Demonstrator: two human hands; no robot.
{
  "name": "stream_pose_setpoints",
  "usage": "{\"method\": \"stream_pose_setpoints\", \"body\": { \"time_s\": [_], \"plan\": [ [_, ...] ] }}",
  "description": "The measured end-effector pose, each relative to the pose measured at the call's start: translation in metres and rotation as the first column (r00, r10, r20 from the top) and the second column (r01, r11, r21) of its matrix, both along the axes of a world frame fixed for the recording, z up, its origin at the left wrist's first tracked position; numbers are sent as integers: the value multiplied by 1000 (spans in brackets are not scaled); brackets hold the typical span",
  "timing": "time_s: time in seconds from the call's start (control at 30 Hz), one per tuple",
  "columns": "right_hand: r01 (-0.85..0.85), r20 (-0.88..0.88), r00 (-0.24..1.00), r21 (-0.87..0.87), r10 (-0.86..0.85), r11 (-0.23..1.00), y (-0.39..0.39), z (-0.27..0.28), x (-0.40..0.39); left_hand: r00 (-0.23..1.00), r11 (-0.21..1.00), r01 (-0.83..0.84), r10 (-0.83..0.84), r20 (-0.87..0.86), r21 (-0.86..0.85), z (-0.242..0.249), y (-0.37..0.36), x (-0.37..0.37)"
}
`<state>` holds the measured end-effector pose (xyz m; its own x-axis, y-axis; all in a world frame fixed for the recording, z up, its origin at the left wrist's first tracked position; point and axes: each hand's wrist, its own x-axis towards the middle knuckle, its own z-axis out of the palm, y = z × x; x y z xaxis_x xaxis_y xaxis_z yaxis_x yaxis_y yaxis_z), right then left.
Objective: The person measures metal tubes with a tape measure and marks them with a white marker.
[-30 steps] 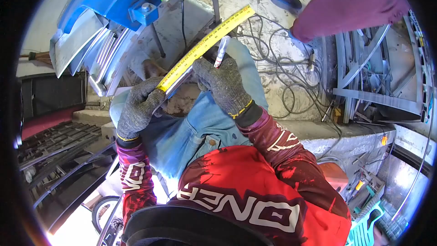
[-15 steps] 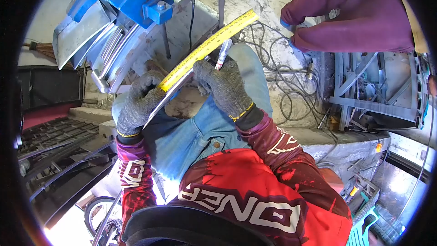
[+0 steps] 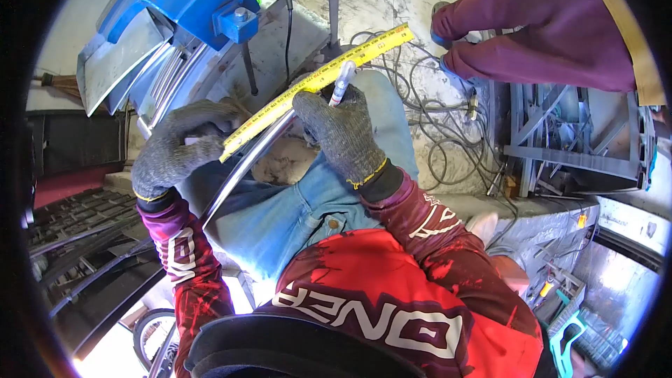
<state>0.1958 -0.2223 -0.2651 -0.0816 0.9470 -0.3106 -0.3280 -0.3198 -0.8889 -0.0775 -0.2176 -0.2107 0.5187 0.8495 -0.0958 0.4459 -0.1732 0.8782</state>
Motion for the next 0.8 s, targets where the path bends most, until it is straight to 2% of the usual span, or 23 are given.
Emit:
{"method": "stream_pose_setpoints", "body": {
  "time_s": [0.03,0.07,0.1,0.2,0.23,0.3,0.33,0.43,0.47,0.53,0.6,0.73,0.8],
  "plan": [
    [-27,-28,999,-16,26,1000,1,-3,3,994,993,-91,95,49,-78,-2,-2,-4],
    [-64,-54,997,-32,62,997,1,-5,4,994,992,-110,109,10,62,3,2,3],
    [-74,-50,996,-38,72,997,0,-8,3,993,991,-120,120,13,56,7,5,18],
    [-58,-101,993,-13,56,998,0,-9,-4,967,919,-150,213,-140,365,11,3,69],
    [-71,-75,995,-6,71,997,-1,-6,-4,968,918,-148,212,-138,368,2,5,71],
    [-63,-41,997,-2,63,998,-3,-2,-1,995,967,-86,97,-32,238,-17,10,79],
    [-60,-9,998,2,60,998,-4,-1,-1,994,986,-94,100,-37,139,-2,9,83],
    [-65,4,998,-37,65,997,-8,-6,0,996,992,-91,88,28,86,-3,3,88],
    [-45,-57,997,-44,43,998,-8,-7,-2,987,980,-145,135,86,132,-15,3,90],
    [-32,-121,992,-60,25,998,-9,-8,-4,983,983,-159,148,109,95,-16,1,87],
    [-111,-1,994,-3,111,994,-6,-9,0,968,980,-177,157,195,88,-17,0,85],
    [-88,-81,993,-41,84,995,-4,-9,-4,979,983,-123,98,176,137,-22,5,80],
    [-145,52,988,20,144,989,-2,4,-5,968,983,-153,129,214,98,-33,8,77]
  ]
}}
